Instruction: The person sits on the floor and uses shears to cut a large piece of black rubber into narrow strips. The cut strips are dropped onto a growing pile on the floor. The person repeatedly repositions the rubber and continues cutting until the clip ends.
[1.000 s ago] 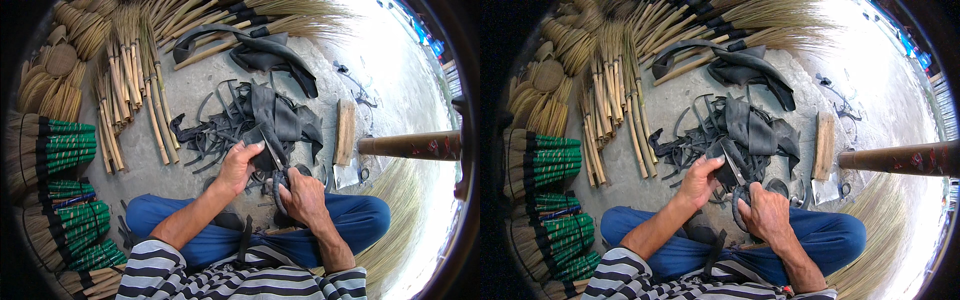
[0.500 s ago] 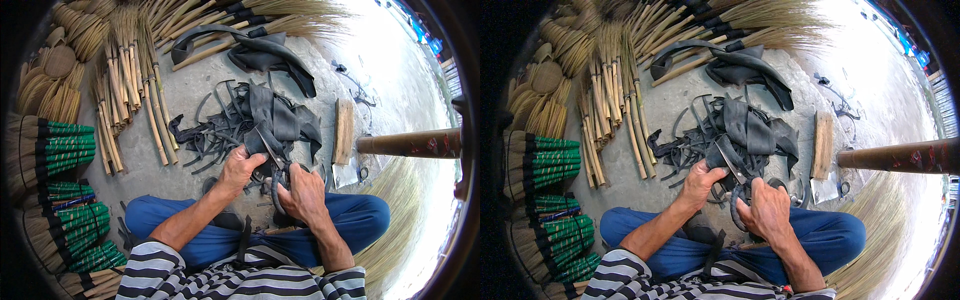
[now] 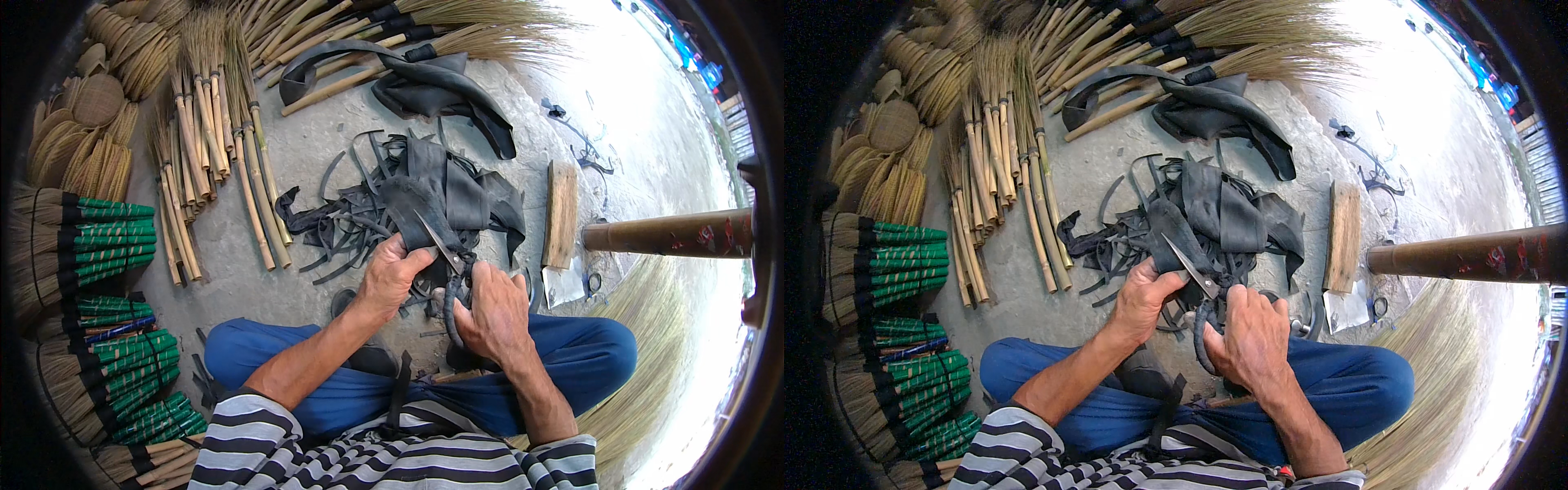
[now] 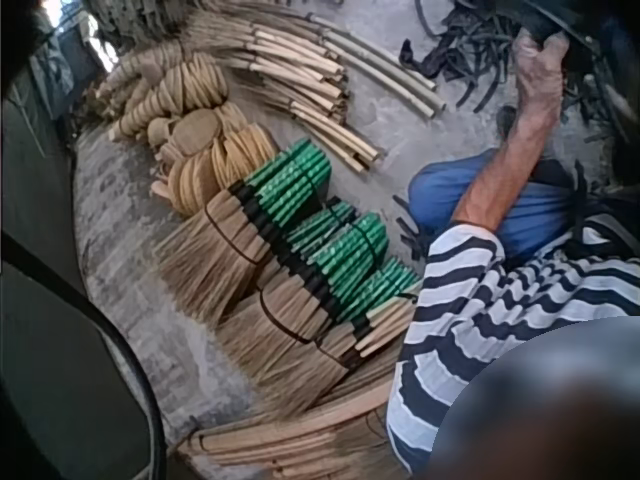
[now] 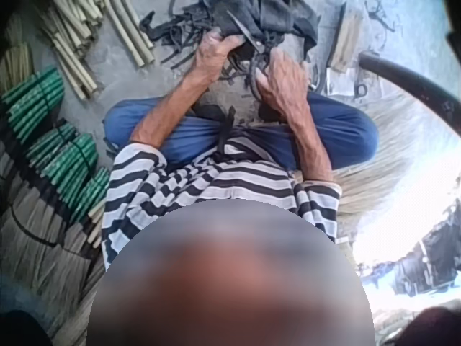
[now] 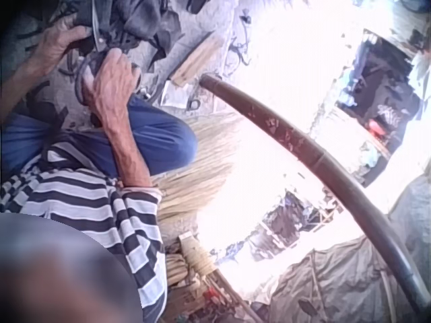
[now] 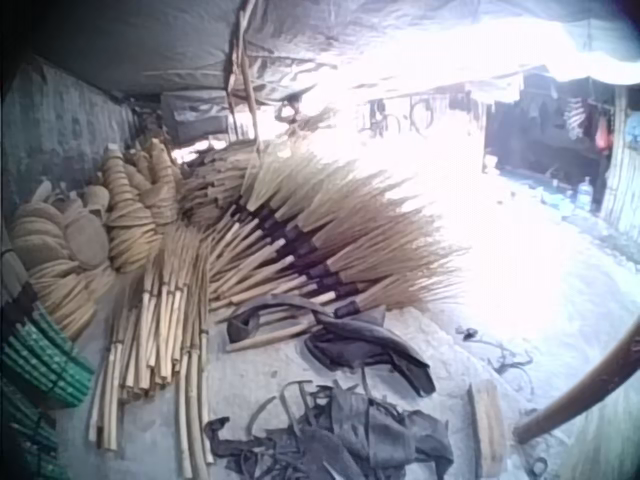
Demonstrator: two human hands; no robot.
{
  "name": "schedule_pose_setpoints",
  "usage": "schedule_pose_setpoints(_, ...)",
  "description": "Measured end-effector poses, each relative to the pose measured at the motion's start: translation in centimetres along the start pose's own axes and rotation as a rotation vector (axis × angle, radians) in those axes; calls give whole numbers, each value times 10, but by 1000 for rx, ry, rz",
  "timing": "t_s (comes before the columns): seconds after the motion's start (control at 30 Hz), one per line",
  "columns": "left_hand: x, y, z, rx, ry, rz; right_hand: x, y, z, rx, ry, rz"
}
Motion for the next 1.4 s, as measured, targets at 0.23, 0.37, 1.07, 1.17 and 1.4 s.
schedule_pose_setpoints(0.23, -1, -4, 1, -1, -12, 21, 4, -5, -4, 143, 231, 13)
schedule_pose_setpoints(0.37, 0, -4, 0, -15, -21, 77, 4, -6, -4, 160, 271, -13)
schedule_pose_setpoints(1.07, 0, 0, -3, -32, -22, 23, -1, -1, -1, 75, 98, -23)
schedule_pose_setpoints(1.17, -1, 0, -3, -53, -24, 36, -1, -1, -1, 103, 150, 0)
schedule_pose_setpoints(1.4, 3, -5, -1, -163, -79, -143, 3, -4, -8, 234, 341, 27)
Point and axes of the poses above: each hand's wrist, its own z-axis towards the middle knuckle, its own x-axis out of the palm, y = z × x, the point moved 6 cm from there along z, towards the middle knuckle, and after that the axes turned 14 degrees about -y, right-handed, at the moved point
